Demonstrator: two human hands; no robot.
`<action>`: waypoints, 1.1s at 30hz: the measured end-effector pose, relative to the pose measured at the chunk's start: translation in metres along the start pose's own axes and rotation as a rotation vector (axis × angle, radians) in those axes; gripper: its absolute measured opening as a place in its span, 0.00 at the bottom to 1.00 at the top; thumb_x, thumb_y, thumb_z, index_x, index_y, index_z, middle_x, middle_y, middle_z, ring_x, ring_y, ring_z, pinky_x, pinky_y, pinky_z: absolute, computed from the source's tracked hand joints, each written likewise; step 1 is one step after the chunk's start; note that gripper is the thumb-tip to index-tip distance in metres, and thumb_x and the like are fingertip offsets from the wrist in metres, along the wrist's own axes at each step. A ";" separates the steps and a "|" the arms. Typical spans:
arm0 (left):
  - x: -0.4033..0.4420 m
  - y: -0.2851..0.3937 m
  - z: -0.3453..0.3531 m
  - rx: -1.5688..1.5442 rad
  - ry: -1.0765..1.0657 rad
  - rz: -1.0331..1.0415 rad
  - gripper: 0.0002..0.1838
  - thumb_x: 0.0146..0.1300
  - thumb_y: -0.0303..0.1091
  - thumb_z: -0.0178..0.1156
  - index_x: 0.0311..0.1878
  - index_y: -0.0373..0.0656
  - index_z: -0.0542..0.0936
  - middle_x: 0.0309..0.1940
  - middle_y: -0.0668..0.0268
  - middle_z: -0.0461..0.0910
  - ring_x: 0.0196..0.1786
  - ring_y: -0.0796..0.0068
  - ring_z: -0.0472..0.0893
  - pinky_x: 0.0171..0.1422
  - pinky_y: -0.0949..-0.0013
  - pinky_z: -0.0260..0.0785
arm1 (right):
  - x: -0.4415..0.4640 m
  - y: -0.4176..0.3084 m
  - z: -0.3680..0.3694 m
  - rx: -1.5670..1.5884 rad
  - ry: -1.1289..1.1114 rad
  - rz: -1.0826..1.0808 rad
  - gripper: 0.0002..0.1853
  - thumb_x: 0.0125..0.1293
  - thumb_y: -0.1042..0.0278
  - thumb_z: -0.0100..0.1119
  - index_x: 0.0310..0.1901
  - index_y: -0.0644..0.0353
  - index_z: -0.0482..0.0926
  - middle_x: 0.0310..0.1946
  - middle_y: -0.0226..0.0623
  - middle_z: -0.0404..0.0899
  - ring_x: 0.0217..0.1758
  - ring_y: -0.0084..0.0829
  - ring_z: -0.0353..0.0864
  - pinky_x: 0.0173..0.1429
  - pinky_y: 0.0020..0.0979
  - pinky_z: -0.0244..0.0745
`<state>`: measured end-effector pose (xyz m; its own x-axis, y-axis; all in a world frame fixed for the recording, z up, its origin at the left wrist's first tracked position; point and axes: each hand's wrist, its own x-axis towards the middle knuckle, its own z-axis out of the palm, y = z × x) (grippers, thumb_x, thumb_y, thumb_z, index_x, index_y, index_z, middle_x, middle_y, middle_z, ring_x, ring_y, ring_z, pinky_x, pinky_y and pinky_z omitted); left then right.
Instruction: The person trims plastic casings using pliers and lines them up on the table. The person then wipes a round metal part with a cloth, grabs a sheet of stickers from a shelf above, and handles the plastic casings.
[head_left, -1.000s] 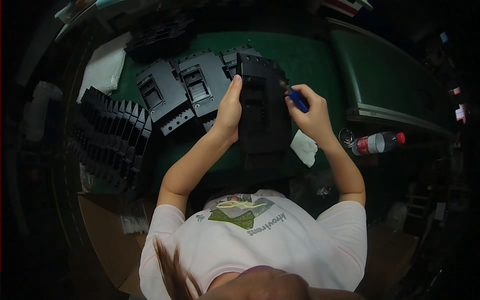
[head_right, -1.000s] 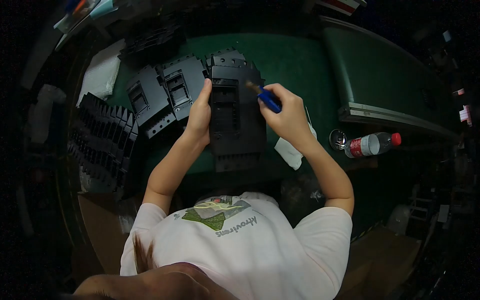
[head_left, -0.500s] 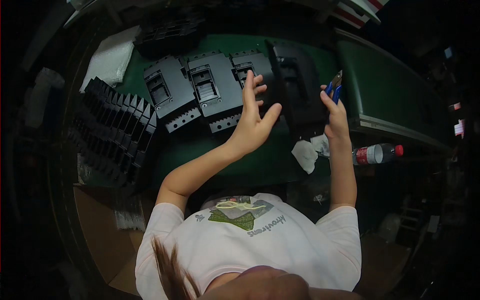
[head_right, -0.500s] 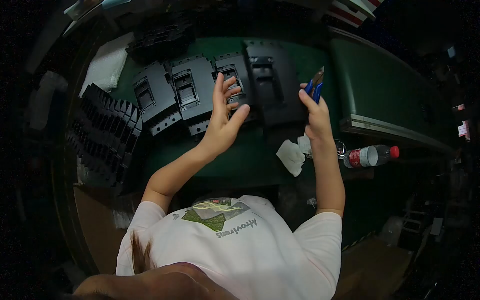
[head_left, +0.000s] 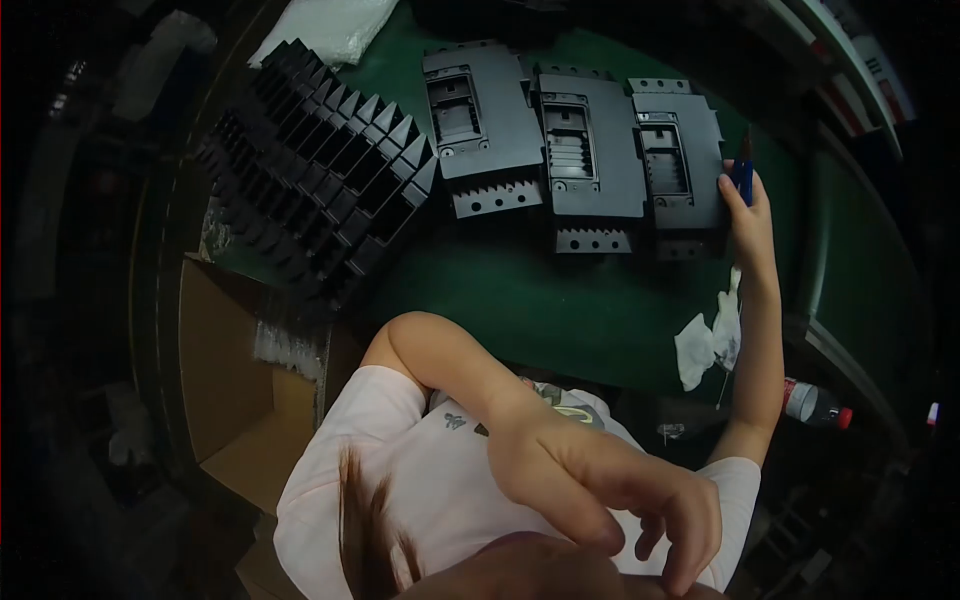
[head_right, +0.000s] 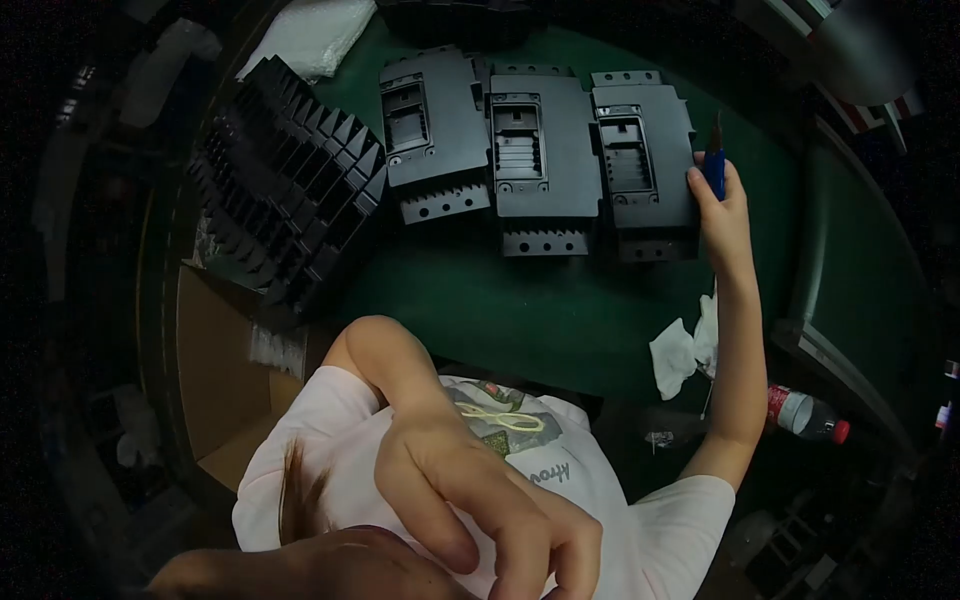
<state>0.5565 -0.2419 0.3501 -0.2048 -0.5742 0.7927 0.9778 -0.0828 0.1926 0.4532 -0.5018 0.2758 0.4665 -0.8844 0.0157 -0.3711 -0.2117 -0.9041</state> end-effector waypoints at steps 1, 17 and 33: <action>-0.001 -0.002 -0.002 -0.075 -0.017 0.011 0.16 0.59 0.23 0.44 0.51 0.35 0.70 0.52 0.56 0.65 0.56 0.65 0.66 0.57 0.64 0.59 | 0.003 -0.001 -0.001 -0.205 0.001 -0.065 0.19 0.61 0.60 0.60 0.50 0.62 0.72 0.38 0.39 0.76 0.38 0.30 0.77 0.44 0.30 0.71; 0.024 0.067 -0.030 -0.330 0.164 0.074 0.13 0.57 0.18 0.44 0.45 0.38 0.69 0.48 0.63 0.66 0.53 0.74 0.66 0.56 0.70 0.58 | 0.291 -0.029 0.017 -1.165 0.068 -0.603 0.23 0.61 0.54 0.59 0.51 0.63 0.73 0.41 0.51 0.79 0.45 0.48 0.78 0.48 0.42 0.73; 0.024 0.071 -0.054 -0.185 0.197 -0.083 0.11 0.63 0.21 0.43 0.47 0.36 0.70 0.49 0.59 0.67 0.54 0.68 0.67 0.56 0.67 0.59 | 0.280 0.011 -0.001 -1.129 -0.014 -0.555 0.27 0.57 0.57 0.64 0.54 0.58 0.67 0.45 0.48 0.78 0.47 0.49 0.78 0.49 0.43 0.73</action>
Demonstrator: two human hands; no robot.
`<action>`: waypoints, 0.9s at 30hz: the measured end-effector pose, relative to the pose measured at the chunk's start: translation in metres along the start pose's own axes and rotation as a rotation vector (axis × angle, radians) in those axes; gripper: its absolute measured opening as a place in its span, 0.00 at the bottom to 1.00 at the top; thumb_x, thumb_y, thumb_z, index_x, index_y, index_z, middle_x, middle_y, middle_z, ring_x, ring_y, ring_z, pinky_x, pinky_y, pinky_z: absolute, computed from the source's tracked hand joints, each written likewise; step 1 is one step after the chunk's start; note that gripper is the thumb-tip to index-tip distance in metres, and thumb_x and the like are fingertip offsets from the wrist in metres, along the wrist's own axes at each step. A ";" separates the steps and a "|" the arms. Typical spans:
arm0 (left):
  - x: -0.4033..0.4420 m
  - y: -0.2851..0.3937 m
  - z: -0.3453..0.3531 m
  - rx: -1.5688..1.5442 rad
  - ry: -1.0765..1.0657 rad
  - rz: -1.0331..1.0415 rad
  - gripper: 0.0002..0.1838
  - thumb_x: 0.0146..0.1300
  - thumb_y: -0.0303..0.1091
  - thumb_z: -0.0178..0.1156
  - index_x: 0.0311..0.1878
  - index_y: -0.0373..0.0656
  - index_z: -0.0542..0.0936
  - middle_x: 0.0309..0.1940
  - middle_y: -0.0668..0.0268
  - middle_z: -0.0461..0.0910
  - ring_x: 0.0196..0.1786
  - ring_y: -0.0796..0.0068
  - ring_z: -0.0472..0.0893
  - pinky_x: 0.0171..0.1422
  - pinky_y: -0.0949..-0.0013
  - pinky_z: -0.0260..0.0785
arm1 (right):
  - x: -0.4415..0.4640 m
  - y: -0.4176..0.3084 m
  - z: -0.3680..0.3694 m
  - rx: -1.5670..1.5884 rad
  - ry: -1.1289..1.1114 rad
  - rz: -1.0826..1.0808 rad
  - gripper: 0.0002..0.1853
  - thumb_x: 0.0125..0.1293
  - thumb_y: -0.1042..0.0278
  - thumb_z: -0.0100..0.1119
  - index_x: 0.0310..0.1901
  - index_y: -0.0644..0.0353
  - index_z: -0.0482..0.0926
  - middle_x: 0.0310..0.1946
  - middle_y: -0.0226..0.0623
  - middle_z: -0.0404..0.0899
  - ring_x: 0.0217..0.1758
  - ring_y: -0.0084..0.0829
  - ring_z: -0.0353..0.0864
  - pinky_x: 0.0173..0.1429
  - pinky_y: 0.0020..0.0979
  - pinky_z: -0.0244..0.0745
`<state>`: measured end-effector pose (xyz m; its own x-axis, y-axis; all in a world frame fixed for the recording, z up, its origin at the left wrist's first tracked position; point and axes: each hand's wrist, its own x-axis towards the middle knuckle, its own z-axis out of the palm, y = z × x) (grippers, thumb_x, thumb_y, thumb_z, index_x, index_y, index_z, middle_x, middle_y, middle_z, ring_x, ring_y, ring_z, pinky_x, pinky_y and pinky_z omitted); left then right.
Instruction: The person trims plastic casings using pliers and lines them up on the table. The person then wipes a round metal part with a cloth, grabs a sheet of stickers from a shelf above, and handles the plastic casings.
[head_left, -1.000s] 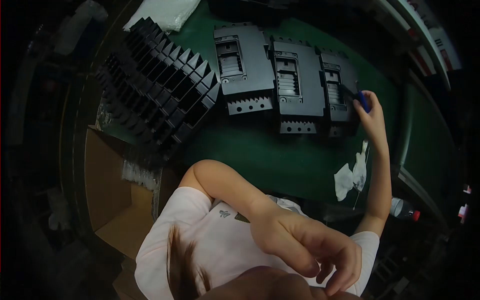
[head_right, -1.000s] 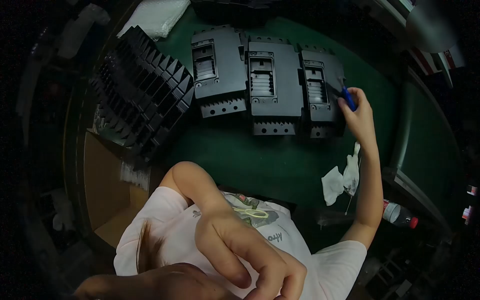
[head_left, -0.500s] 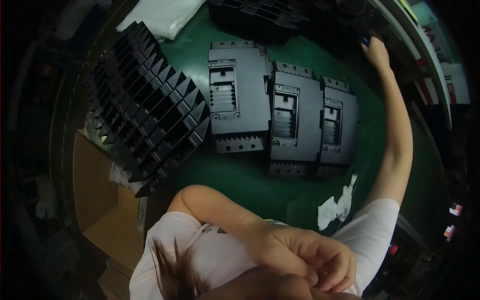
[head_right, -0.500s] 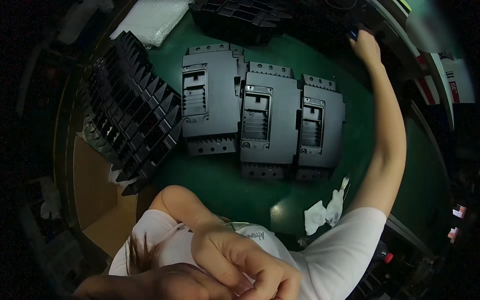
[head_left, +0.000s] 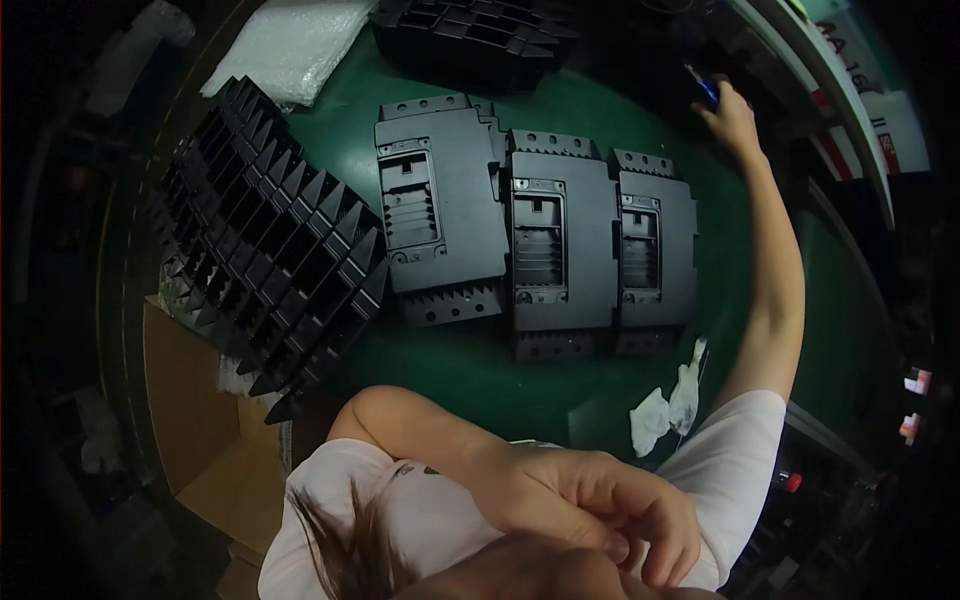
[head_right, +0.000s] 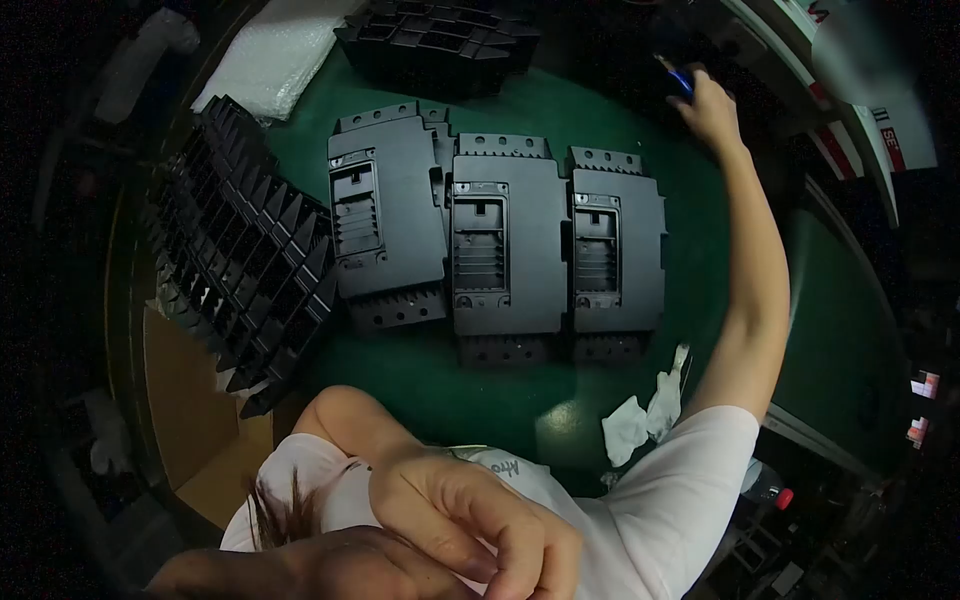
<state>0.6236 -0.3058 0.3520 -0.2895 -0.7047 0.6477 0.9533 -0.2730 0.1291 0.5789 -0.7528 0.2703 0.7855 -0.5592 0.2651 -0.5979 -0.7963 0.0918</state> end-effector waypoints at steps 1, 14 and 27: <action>-0.002 -0.003 0.001 0.013 -0.012 -0.018 0.11 0.63 0.21 0.43 0.47 0.36 0.70 0.49 0.58 0.67 0.54 0.67 0.67 0.56 0.67 0.59 | -0.020 0.001 -0.015 -0.011 -0.001 0.013 0.27 0.57 0.57 0.64 0.54 0.58 0.67 0.45 0.48 0.78 0.47 0.49 0.78 0.49 0.43 0.73; -0.024 -0.081 0.015 0.321 -0.154 -0.435 0.06 0.67 0.22 0.41 0.41 0.36 0.70 0.45 0.57 0.70 0.50 0.65 0.69 0.53 0.65 0.61 | -0.289 -0.048 -0.072 0.117 0.087 0.453 0.21 0.54 0.61 0.65 0.46 0.59 0.71 0.40 0.45 0.78 0.45 0.46 0.78 0.45 0.44 0.70; 0.001 -0.083 0.008 0.999 0.113 -0.173 0.05 0.65 0.23 0.48 0.43 0.36 0.72 0.43 0.63 0.72 0.47 0.74 0.72 0.56 0.70 0.63 | -0.303 -0.081 -0.073 -0.118 0.300 0.216 0.17 0.44 0.74 0.66 0.38 0.61 0.76 0.40 0.42 0.73 0.46 0.40 0.71 0.47 0.37 0.65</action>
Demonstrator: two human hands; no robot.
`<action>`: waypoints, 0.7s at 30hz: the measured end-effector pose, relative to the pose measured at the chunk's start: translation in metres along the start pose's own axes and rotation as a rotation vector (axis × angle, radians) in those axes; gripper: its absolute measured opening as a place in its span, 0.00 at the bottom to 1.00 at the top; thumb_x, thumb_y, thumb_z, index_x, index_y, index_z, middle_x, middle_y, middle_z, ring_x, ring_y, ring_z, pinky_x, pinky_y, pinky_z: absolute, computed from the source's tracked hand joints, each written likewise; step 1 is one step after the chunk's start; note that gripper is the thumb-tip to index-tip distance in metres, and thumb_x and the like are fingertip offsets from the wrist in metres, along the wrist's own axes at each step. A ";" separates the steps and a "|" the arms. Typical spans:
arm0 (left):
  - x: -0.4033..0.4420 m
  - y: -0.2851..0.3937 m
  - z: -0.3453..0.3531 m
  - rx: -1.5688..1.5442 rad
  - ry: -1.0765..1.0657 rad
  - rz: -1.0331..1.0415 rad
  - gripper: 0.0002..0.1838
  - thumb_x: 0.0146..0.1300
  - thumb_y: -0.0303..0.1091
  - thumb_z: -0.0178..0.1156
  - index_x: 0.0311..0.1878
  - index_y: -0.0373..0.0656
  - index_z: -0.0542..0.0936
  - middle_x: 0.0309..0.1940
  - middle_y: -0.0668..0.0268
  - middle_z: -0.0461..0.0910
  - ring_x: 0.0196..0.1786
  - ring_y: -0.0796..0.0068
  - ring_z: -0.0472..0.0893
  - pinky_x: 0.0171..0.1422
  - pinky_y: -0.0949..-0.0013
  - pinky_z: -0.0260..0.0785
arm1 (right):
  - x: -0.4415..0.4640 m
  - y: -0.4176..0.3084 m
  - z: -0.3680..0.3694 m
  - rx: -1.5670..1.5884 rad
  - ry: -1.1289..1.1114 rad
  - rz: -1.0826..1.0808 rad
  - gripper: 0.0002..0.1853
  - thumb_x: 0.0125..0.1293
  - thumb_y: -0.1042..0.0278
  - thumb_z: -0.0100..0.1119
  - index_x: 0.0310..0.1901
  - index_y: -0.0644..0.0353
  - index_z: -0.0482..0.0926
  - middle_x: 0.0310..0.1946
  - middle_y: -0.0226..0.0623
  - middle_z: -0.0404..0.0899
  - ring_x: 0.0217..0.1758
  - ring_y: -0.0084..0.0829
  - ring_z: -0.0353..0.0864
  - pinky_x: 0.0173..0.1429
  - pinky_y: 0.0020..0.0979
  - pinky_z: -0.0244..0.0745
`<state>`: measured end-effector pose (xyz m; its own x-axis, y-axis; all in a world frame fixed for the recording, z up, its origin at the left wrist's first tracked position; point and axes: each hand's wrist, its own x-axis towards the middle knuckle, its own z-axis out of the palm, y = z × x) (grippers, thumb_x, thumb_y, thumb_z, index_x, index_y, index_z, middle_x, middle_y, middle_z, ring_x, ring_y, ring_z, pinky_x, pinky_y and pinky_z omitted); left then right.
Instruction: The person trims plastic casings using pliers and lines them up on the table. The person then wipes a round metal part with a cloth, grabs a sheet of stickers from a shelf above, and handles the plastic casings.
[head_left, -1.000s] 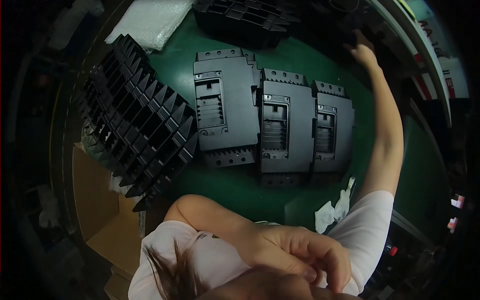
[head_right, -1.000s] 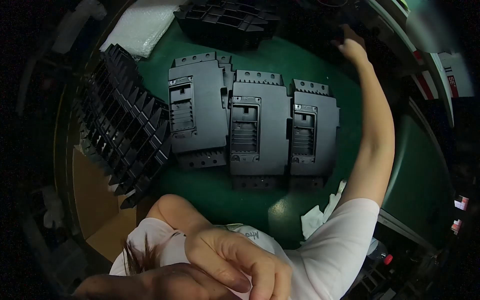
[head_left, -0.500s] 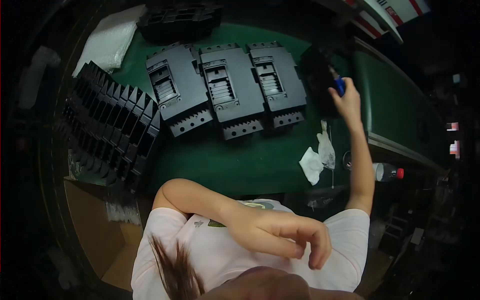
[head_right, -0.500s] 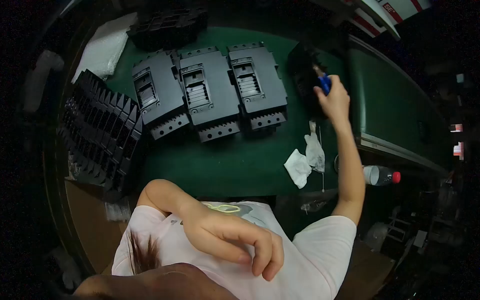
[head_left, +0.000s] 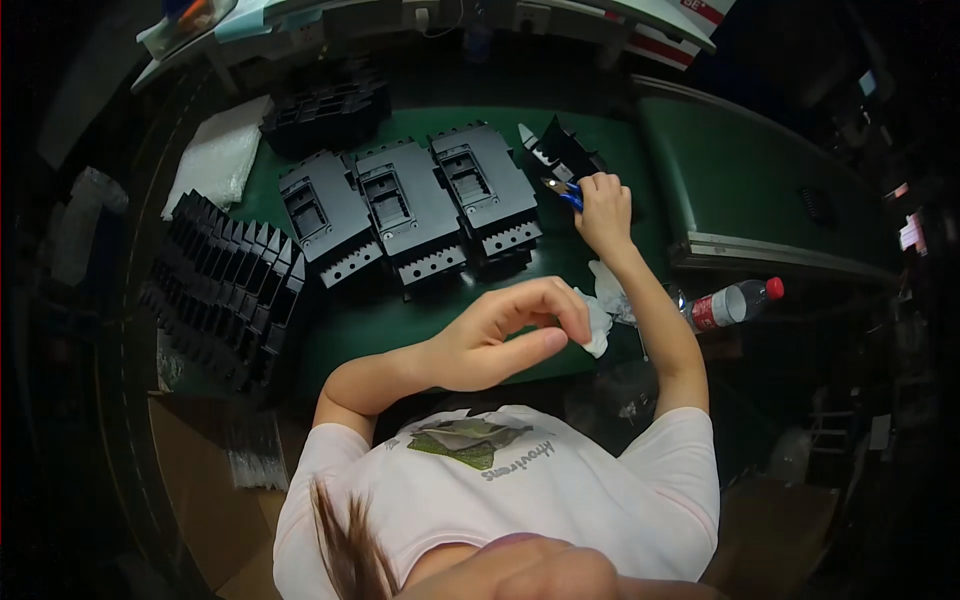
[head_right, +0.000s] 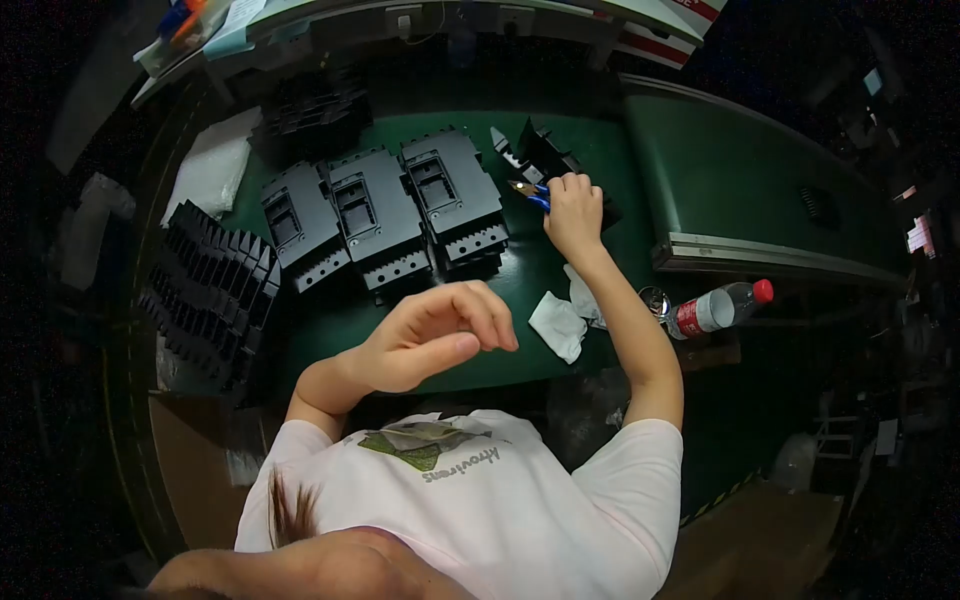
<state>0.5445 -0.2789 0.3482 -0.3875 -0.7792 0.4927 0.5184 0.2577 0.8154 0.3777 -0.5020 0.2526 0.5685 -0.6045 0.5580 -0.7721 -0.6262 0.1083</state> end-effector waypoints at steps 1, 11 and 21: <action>-0.001 0.001 -0.004 -0.009 0.054 -0.030 0.06 0.64 0.23 0.48 0.43 0.37 0.71 0.43 0.63 0.72 0.48 0.75 0.72 0.57 0.70 0.62 | -0.001 0.001 -0.001 0.056 -0.058 0.020 0.16 0.44 0.74 0.65 0.38 0.61 0.76 0.37 0.42 0.75 0.45 0.40 0.72 0.46 0.37 0.67; 0.019 -0.046 -0.070 0.152 0.686 -0.167 0.24 0.69 0.41 0.46 0.65 0.42 0.60 0.60 0.60 0.64 0.64 0.68 0.65 0.63 0.66 0.60 | -0.007 -0.005 -0.085 1.482 0.027 0.743 0.12 0.61 0.67 0.60 0.42 0.67 0.75 0.36 0.36 0.78 0.39 0.28 0.78 0.45 0.30 0.74; 0.021 -0.035 -0.069 -0.448 0.803 -0.249 0.31 0.71 0.56 0.31 0.57 0.37 0.68 0.49 0.57 0.76 0.49 0.66 0.78 0.53 0.63 0.73 | -0.047 -0.062 -0.083 2.316 -0.294 1.161 0.12 0.68 0.57 0.48 0.44 0.56 0.72 0.38 0.34 0.78 0.43 0.28 0.78 0.48 0.28 0.72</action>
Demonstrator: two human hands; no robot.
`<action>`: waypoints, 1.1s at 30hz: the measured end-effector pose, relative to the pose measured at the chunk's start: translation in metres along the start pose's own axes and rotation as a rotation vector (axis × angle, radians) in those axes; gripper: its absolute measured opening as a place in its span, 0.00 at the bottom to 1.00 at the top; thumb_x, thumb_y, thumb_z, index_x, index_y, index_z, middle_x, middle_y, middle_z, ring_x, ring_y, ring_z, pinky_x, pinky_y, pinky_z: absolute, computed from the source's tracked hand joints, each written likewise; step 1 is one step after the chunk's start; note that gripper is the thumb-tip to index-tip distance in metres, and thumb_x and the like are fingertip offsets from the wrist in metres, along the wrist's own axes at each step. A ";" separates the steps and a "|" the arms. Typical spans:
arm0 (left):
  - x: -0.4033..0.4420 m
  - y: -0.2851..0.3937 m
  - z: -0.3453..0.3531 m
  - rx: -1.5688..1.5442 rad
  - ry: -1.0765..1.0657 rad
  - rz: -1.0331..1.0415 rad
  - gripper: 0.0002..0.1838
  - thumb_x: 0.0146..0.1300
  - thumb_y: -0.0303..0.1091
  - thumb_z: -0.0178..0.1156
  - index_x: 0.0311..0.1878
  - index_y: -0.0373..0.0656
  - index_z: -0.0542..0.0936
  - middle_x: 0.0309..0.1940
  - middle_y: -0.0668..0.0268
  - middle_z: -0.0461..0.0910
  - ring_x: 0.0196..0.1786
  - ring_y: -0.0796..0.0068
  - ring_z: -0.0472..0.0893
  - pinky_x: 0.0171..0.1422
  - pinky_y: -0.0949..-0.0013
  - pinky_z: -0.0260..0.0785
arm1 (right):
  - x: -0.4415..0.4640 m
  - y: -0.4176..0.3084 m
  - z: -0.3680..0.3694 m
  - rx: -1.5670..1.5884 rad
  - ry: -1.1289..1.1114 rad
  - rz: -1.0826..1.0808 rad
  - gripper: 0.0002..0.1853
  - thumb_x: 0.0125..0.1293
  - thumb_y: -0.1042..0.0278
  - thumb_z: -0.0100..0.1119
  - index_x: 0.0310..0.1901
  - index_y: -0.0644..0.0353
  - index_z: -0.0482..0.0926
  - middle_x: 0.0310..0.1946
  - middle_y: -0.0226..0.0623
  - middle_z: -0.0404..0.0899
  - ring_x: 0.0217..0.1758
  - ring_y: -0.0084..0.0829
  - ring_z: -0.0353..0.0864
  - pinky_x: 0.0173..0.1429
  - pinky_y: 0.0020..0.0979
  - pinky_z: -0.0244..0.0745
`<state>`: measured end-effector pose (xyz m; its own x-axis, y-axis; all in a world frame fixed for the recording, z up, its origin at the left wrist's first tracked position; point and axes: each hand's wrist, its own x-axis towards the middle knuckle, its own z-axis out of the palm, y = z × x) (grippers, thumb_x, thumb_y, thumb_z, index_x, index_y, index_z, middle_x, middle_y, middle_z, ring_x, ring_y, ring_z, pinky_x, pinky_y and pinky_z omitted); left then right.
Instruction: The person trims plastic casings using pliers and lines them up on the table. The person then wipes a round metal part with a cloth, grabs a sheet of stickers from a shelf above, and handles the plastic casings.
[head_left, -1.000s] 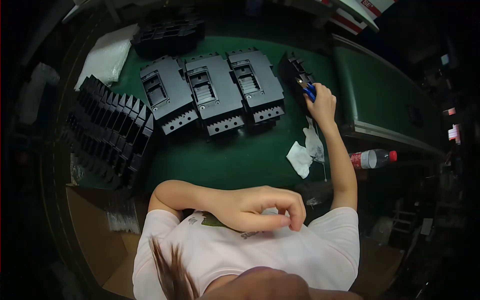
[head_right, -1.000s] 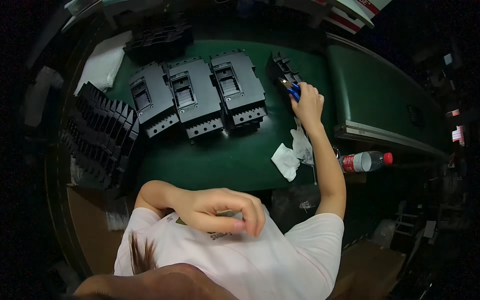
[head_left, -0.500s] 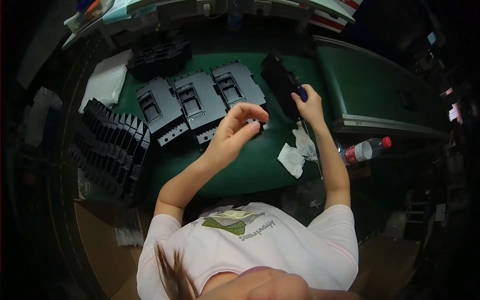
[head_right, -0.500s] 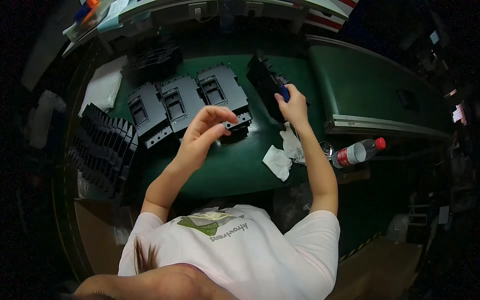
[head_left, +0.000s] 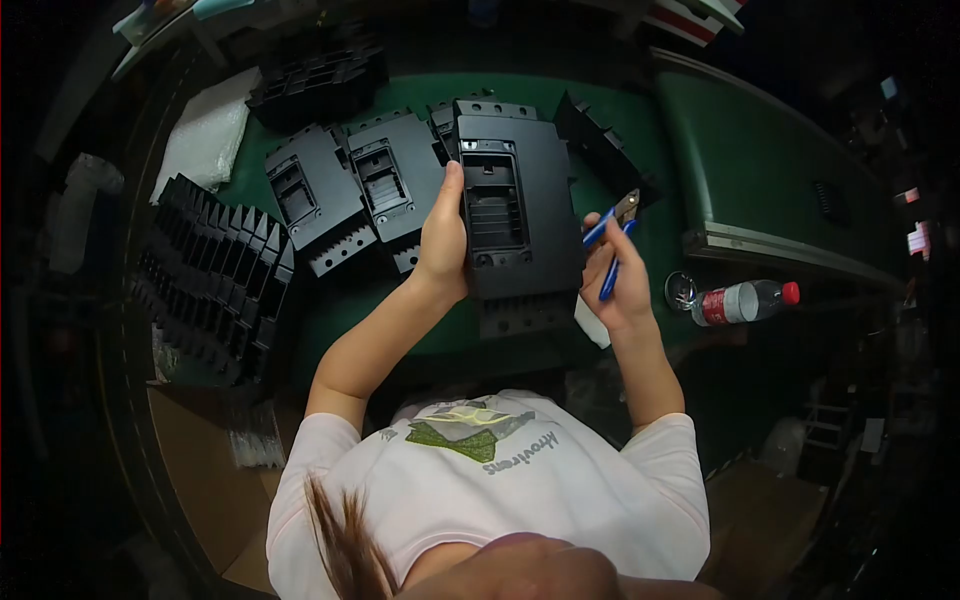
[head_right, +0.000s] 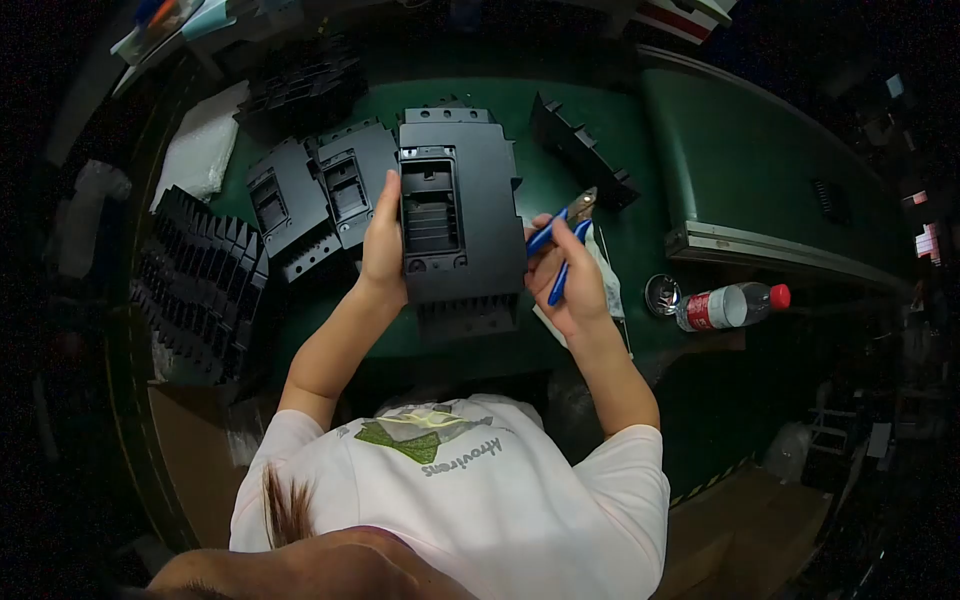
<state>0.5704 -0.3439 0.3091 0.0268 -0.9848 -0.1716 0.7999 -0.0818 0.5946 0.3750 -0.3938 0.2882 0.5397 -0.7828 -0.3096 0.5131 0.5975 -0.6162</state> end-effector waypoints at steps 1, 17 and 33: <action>0.000 0.002 0.000 0.000 0.004 -0.001 0.31 0.71 0.56 0.31 0.57 0.37 0.68 0.49 0.57 0.76 0.49 0.66 0.78 0.53 0.63 0.73 | 0.007 -0.003 -0.015 0.144 -0.063 0.019 0.16 0.68 0.52 0.46 0.46 0.56 0.71 0.40 0.35 0.77 0.43 0.31 0.78 0.47 0.30 0.71; 0.004 0.012 -0.003 0.002 -0.031 0.046 0.27 0.71 0.52 0.34 0.52 0.39 0.73 0.42 0.59 0.78 0.42 0.69 0.81 0.48 0.66 0.76 | 0.001 -0.009 -0.029 -0.332 -0.128 -0.236 0.18 0.66 0.63 0.51 0.57 0.52 0.67 0.37 0.34 0.76 0.40 0.30 0.74 0.47 0.33 0.69; 0.001 -0.004 -0.003 0.148 -0.090 0.062 0.23 0.72 0.50 0.36 0.59 0.42 0.65 0.49 0.62 0.73 0.50 0.74 0.75 0.54 0.70 0.71 | -0.003 -0.035 0.065 -2.117 -0.086 -1.058 0.23 0.39 0.70 0.69 0.43 0.57 0.77 0.32 0.34 0.71 0.38 0.35 0.72 0.41 0.33 0.67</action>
<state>0.5695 -0.3445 0.3040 0.0140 -0.9978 -0.0642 0.7013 -0.0359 0.7120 0.3984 -0.4010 0.3581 0.6961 -0.5429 0.4698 -0.5658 -0.8176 -0.1064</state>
